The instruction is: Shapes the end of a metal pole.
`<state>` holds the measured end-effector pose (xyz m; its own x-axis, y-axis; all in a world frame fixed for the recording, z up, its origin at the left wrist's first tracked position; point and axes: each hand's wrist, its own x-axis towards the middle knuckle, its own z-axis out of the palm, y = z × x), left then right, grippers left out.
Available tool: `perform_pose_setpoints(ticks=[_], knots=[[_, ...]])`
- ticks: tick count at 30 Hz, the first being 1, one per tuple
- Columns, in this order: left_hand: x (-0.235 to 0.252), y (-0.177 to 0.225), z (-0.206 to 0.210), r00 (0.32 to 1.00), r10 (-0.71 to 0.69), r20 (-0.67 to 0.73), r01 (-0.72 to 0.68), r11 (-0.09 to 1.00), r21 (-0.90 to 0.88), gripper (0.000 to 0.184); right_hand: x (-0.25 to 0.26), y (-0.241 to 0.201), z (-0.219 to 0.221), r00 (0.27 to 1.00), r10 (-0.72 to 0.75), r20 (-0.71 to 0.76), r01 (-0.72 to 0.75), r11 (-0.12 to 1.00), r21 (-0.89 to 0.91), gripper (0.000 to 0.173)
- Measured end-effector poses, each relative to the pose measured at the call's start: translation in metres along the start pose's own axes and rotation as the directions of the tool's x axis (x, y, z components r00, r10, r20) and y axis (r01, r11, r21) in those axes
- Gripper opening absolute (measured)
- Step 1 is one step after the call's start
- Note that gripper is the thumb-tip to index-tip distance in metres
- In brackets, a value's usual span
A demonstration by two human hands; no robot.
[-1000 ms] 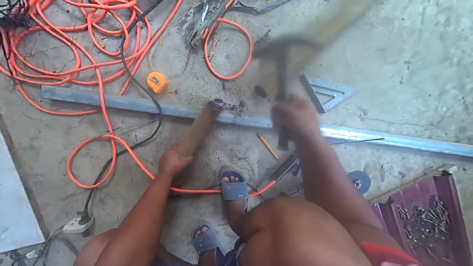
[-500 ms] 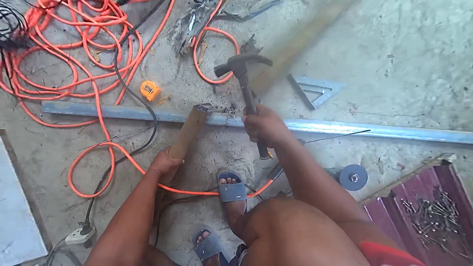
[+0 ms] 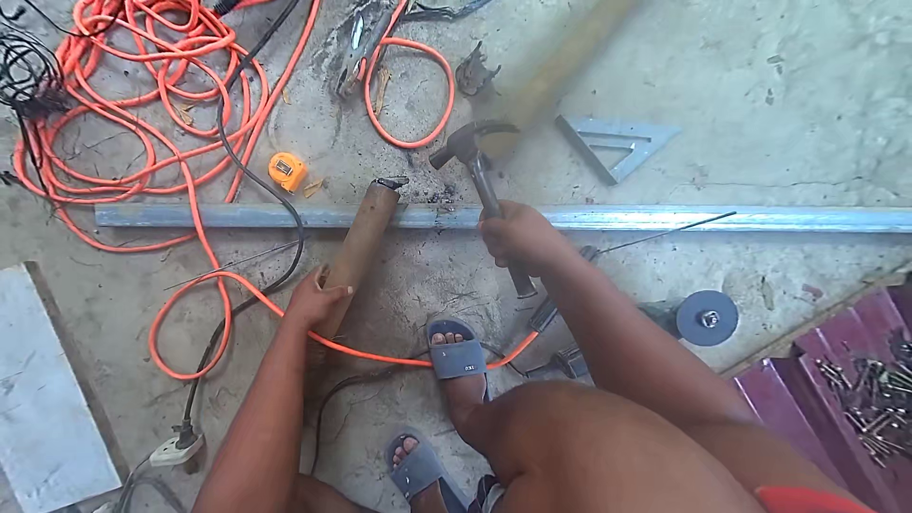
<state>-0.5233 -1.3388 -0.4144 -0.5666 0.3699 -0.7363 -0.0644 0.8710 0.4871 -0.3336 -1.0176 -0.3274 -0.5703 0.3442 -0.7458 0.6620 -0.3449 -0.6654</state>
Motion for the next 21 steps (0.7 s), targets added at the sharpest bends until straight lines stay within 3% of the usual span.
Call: perform_pose_setpoints(ticks=[3,6,8,11,13,16,19,21], knots=[[-0.035,0.01,0.048,0.943,0.003,-0.333,0.122,0.927,0.354,0.085,0.003,0.004,0.005,1.0,0.003,0.031,-0.004,1.0,0.025,0.003],[-0.028,0.021,0.068,0.88,-0.069,-0.47,0.308,0.835,0.455,0.097,0.009,0.007,0.012,0.998,-0.014,0.058,0.012,0.999,0.036,0.005],[-0.019,0.022,0.049,0.903,-0.11,-0.415,0.3,0.852,0.428,0.091,0.011,0.009,0.013,0.997,-0.02,0.08,0.017,0.999,0.04,0.005],[-0.005,0.002,0.014,0.995,-0.048,-0.089,0.068,0.968,0.24,0.088,0.006,0.005,0.003,0.996,-0.038,0.085,0.038,0.999,0.003,0.007],[0.0,-0.006,0.011,0.999,0.012,0.048,-0.018,0.992,0.125,0.08,0.004,0.0,-0.006,0.996,-0.055,0.072,0.057,0.998,-0.024,0.009],[-0.011,-0.001,0.031,0.997,0.013,-0.07,0.002,0.978,0.208,0.081,-0.001,-0.01,-0.021,0.997,-0.065,0.032,0.066,0.997,-0.031,0.007],[-0.028,0.011,0.061,0.94,-0.043,-0.337,0.182,0.901,0.394,0.1,-0.001,-0.015,-0.03,0.998,-0.059,0.005,0.059,0.998,-0.01,0.005],[-0.026,0.019,0.062,0.922,-0.102,-0.374,0.272,0.857,0.437,0.098,0.0,-0.015,-0.029,0.998,-0.056,-0.011,0.056,0.998,0.012,0.003]])
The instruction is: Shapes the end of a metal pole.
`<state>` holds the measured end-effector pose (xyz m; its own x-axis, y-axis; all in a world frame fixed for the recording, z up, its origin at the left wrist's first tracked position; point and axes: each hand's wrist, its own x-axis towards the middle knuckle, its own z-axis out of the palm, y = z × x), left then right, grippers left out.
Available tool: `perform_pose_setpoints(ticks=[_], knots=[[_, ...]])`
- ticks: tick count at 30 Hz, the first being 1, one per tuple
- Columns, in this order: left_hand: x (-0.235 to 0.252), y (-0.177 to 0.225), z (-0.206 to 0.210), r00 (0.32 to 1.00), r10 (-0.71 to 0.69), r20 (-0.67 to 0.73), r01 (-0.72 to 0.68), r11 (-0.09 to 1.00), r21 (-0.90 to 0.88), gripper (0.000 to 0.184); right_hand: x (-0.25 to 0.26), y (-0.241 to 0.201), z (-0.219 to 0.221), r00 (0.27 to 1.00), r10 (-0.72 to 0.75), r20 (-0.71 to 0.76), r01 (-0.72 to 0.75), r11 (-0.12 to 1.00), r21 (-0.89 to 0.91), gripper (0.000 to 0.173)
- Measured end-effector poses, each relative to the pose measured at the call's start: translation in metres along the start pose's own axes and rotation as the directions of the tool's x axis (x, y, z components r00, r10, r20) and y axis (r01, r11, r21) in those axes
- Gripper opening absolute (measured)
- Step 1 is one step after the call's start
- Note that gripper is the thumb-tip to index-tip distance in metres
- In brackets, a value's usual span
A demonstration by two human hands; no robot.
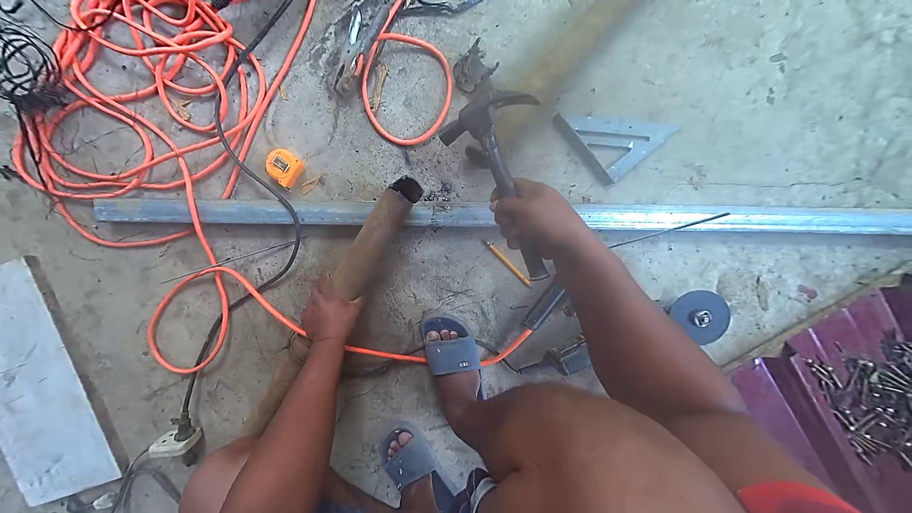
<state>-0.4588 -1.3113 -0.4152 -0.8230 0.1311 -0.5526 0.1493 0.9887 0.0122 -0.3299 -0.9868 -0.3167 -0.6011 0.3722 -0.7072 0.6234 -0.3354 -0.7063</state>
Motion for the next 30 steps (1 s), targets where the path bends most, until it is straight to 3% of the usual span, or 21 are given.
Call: perform_pose_setpoints(ticks=[3,10,17,22,25,28,30], knots=[[0.01,-0.001,-0.011,0.995,-0.03,0.096,0.025,0.998,0.054,0.079,0.003,0.004,0.003,1.0,0.027,0.01,-0.028,0.999,0.023,0.004],[0.031,-0.016,-0.024,0.98,0.059,0.191,-0.062,0.998,0.009,0.076,0.028,0.021,0.022,0.972,0.15,0.179,-0.172,0.978,0.115,0.003],[0.05,-0.038,-0.031,0.951,0.301,0.072,-0.298,0.953,-0.054,0.077,0.028,0.004,0.016,0.996,0.074,-0.046,-0.056,0.95,0.306,0.005],[0.055,-0.045,-0.035,0.932,0.361,0.028,-0.358,0.93,-0.084,0.088,0.032,0.016,0.046,0.984,0.084,0.159,-0.117,0.97,0.215,0.002],[0.04,-0.032,-0.039,0.963,0.262,0.069,-0.262,0.965,-0.013,0.083,0.035,0.026,0.051,0.967,0.106,0.233,-0.16,0.96,0.23,0.002],[0.027,-0.016,-0.024,0.996,0.078,0.031,-0.079,0.997,0.025,0.104,0.033,0.027,0.047,0.973,0.119,0.197,-0.165,0.956,0.241,0.001],[0.033,-0.013,-0.023,0.998,0.064,-0.022,-0.064,0.998,0.012,0.092,0.028,0.021,0.042,0.982,0.103,0.161,-0.141,0.96,0.242,0.001]])
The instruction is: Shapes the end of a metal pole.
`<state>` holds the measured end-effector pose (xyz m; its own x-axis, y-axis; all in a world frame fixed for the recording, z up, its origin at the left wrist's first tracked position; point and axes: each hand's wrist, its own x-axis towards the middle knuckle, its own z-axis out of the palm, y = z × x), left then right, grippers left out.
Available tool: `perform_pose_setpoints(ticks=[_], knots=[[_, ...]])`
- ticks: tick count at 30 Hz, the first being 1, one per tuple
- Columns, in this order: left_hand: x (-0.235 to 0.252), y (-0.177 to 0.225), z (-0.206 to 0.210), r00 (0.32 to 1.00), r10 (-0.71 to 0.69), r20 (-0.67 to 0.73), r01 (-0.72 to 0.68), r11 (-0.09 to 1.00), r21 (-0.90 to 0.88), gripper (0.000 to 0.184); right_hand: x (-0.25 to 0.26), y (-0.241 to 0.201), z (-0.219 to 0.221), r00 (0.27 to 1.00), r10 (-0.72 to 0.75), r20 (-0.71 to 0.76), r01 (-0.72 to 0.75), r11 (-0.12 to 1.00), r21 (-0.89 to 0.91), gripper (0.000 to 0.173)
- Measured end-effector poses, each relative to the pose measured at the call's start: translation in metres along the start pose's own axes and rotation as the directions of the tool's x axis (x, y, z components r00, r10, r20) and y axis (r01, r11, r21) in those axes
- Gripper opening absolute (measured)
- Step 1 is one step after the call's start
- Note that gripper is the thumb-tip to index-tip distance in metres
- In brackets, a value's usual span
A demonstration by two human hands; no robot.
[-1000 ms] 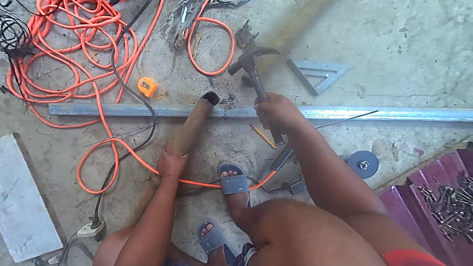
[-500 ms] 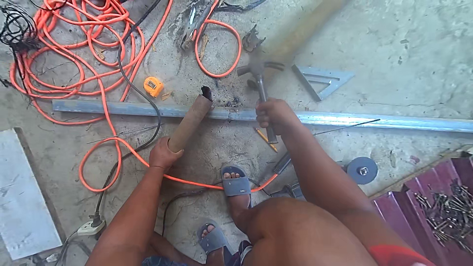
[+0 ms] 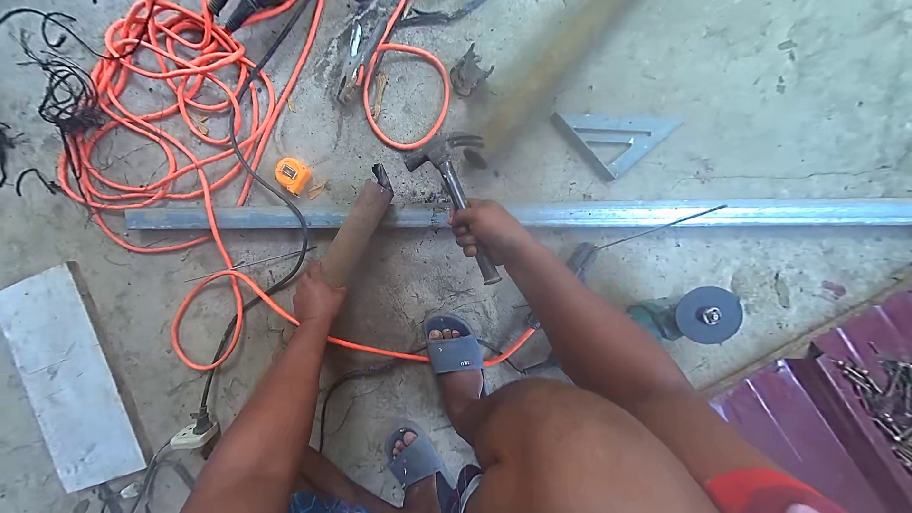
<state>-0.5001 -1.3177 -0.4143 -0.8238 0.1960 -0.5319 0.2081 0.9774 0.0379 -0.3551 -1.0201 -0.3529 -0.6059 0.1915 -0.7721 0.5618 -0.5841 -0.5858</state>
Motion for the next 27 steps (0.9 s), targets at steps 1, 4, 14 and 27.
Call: perform_pose_setpoints(ticks=[1,4,14,27], knots=[[0.002,0.0,-0.003,1.0,0.022,0.007,-0.022,1.0,-0.012,0.085,-0.004,-0.004,-0.002,1.0,-0.02,-0.011,0.02,1.0,-0.006,0.001],[0.0,-0.003,-0.008,0.993,0.099,0.068,-0.095,0.994,-0.061,0.073,-0.02,-0.009,-0.009,0.995,-0.091,-0.035,0.09,0.995,-0.039,0.002],[0.006,0.0,-0.004,0.975,0.055,0.217,-0.058,0.998,0.009,0.085,0.005,0.019,0.015,0.993,-0.067,-0.098,0.065,0.997,-0.028,0.008],[-0.002,0.008,-0.003,0.98,0.004,0.198,-0.018,0.998,0.067,0.075,-0.048,-0.055,-0.045,0.23,-0.67,-0.706,0.807,0.537,-0.247,0.016]])
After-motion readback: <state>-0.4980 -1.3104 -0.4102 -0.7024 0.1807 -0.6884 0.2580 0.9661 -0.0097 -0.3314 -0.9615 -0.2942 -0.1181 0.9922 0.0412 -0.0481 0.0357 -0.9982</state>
